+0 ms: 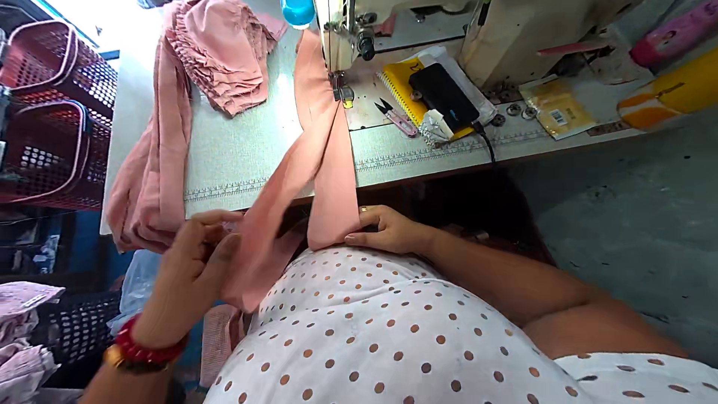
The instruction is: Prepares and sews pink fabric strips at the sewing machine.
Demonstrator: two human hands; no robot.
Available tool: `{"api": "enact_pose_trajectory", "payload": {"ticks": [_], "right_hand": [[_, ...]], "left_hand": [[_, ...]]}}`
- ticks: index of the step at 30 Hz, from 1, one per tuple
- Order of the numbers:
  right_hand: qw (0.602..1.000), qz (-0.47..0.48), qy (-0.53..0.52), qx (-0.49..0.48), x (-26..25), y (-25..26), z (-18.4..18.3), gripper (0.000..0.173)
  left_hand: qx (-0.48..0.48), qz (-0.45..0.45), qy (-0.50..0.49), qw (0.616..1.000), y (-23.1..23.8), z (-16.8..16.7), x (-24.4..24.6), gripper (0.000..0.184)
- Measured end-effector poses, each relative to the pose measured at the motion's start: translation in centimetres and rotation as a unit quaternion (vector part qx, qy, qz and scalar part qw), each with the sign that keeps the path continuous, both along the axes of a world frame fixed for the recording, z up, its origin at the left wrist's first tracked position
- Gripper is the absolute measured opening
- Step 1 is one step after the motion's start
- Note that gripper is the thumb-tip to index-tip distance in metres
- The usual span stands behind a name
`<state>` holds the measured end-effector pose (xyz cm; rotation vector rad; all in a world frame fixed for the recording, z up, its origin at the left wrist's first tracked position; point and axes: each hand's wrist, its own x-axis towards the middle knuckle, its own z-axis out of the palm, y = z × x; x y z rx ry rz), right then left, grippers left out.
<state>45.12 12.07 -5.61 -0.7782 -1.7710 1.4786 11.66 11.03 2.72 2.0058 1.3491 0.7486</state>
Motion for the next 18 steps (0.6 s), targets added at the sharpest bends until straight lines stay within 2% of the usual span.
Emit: {"api": "enact_pose_trajectory", "payload": {"ticks": [2,5,7,9,13,18], "right_hand": [[0.996,0.021,-0.01,0.09,-1.8,0.2,2.4,0.021],[0.983,0.068,-0.099,0.14,-5.0,-0.6,7.1,0.025],[0.971,0.125,-0.153,0.131,-7.2,-1.4,10.1,0.026],[0.961,0.17,-0.158,0.15,-9.6,-2.2,11.9,0.023],[0.941,0.242,-0.135,0.195,-14.0,-3.6,13.4,0.02],[0.931,0.289,-0.09,0.203,-15.8,-4.1,12.8,0.019]], "left_hand": [[0.046,-0.041,0.086,0.994,-0.5,3.5,0.1,0.039],[0.098,-0.108,0.177,0.973,-1.0,6.1,0.8,0.022],[0.095,-0.117,0.191,0.97,-1.5,7.0,1.0,0.025],[0.069,-0.097,0.174,0.977,-1.9,7.7,1.2,0.027],[0.043,-0.064,0.249,0.965,-2.1,8.3,1.2,0.041],[0.055,-0.074,0.284,0.955,-2.4,7.5,0.2,0.019]]}}
